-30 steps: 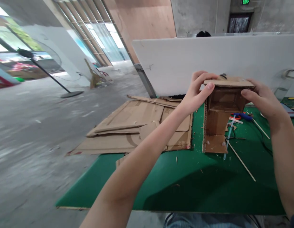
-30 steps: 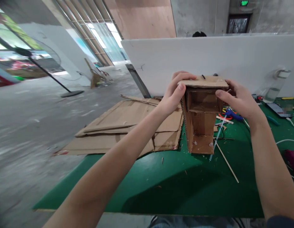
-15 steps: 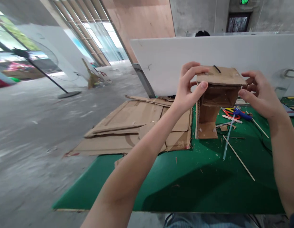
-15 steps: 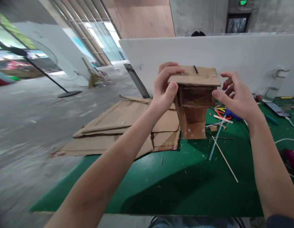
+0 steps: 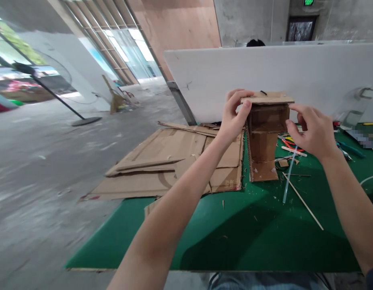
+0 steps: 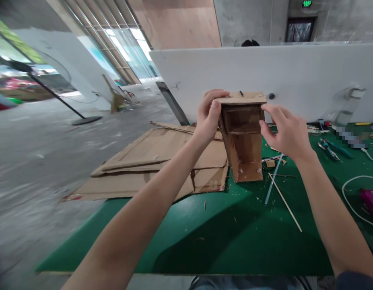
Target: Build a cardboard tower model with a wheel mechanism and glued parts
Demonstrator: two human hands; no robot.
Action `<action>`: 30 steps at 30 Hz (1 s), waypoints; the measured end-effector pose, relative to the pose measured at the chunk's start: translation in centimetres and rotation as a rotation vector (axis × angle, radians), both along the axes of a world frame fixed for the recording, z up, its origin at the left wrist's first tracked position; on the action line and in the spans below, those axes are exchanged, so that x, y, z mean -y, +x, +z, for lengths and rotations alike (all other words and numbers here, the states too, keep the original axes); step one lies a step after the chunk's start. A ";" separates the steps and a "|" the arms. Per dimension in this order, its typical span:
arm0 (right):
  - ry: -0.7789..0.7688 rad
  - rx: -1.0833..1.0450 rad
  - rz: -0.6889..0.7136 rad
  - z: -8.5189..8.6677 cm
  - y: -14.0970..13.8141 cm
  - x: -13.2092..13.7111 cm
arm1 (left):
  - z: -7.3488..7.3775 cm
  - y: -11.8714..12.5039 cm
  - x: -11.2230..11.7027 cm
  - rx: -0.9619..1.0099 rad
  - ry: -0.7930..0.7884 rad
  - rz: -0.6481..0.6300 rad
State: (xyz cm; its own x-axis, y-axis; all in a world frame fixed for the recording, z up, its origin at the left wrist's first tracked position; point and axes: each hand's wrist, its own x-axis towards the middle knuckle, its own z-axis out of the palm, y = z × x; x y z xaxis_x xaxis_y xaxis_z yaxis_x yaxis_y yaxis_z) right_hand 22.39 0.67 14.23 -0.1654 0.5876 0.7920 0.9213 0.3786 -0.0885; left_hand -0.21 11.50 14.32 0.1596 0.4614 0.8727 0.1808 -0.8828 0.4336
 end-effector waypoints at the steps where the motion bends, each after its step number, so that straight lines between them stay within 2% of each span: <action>1: -0.004 0.007 0.002 0.0 0.0 0.0 | 0.0 0.0 0.0 0.002 -0.012 -0.004; 24: -0.057 -0.029 0.011 -0.4 0.1 -0.5 | -0.3 0.0 0.3 -0.001 -0.048 -0.003; 30: -0.041 0.046 -0.001 -0.5 -0.3 -0.9 | -0.3 -0.1 0.2 -0.034 -0.035 -0.011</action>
State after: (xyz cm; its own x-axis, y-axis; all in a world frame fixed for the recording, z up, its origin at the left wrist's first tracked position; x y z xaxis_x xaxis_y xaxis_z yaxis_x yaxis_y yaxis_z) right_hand 22.09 1.55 13.72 -0.2005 0.6198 0.7587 0.9252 0.3744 -0.0614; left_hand -0.32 11.29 14.05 0.1942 0.4891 0.8503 0.1858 -0.8695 0.4577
